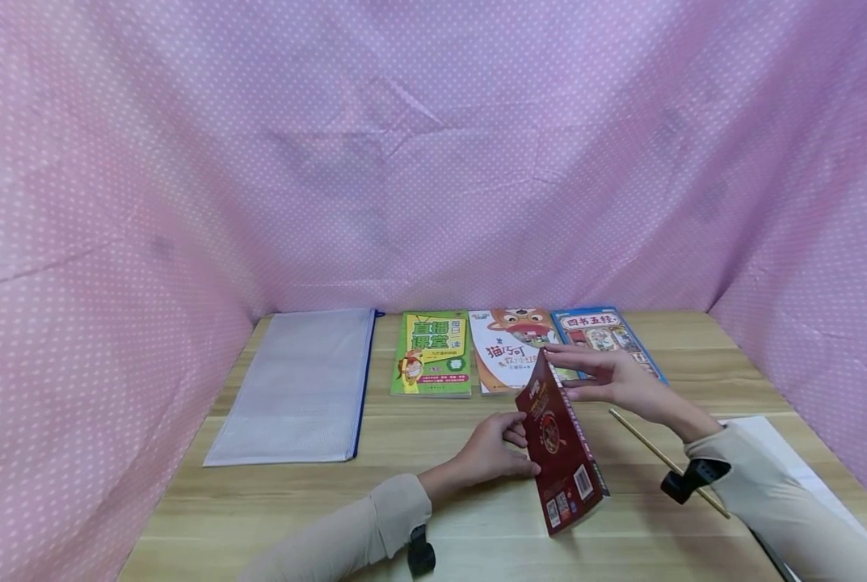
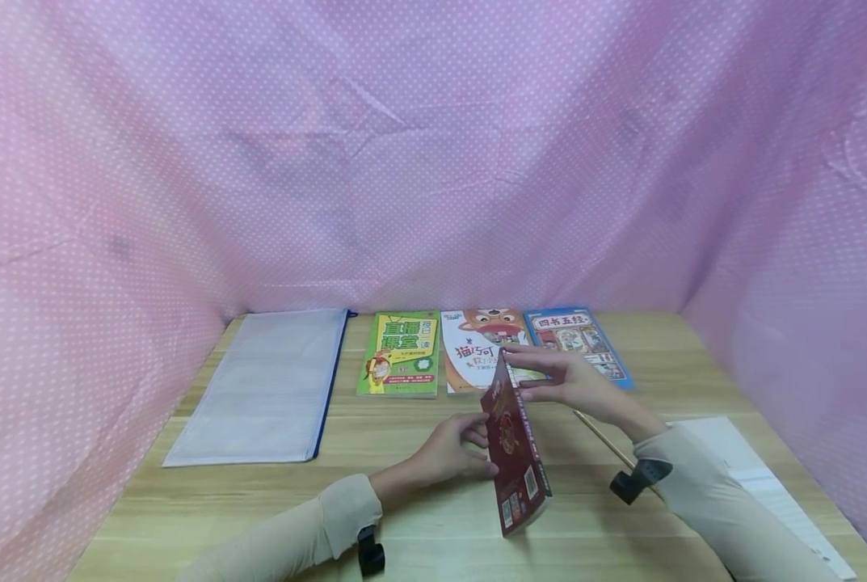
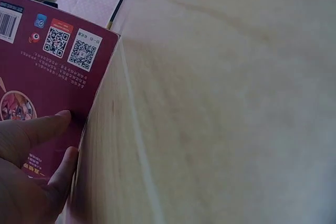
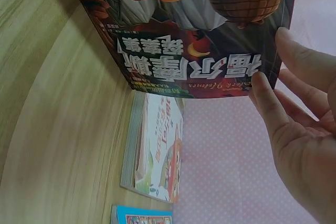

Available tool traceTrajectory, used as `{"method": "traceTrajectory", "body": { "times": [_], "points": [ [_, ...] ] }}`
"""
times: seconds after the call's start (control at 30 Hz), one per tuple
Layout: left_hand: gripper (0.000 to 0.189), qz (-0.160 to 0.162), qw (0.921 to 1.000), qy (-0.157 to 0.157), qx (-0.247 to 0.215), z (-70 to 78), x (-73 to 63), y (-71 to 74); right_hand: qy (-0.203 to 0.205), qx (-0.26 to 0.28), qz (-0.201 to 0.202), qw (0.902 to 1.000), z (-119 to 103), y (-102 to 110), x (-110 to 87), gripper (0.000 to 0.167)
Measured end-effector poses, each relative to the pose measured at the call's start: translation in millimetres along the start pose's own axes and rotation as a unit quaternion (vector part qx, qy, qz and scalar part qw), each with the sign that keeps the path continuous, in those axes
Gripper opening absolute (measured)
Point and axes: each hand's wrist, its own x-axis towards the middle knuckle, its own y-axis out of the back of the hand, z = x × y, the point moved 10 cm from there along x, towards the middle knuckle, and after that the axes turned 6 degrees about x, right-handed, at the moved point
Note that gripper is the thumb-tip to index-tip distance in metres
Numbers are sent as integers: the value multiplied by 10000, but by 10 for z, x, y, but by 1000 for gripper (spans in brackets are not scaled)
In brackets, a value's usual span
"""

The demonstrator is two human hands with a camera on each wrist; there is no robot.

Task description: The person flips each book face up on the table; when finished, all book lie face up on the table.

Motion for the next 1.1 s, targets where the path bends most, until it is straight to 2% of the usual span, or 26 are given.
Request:
{"method": "traceTrajectory", "body": {
  "times": [0.07,0.2,0.4,0.63,0.87,1.1],
  "points": [
    [80,-42,10000,3,-12,6,-12,16,59,49,18,10000,-16,-19,14,53],
    [74,-153,9993,-11,-336,74,-46,56,25,362,1,9993,-17,-65,28,57],
    [68,-137,9973,-351,-634,345,-72,195,-176,1114,-164,9935,20,-160,36,69],
    [68,-43,9964,-564,-628,611,-93,366,-56,1373,-293,9901,-1,-267,77,76],
    [76,34,9973,-505,-533,694,-121,471,-114,1535,-286,9877,54,-363,114,81],
    [82,120,9973,-508,-525,717,-150,557,-335,1495,-266,9878,164,-451,115,75]
  ]
}}
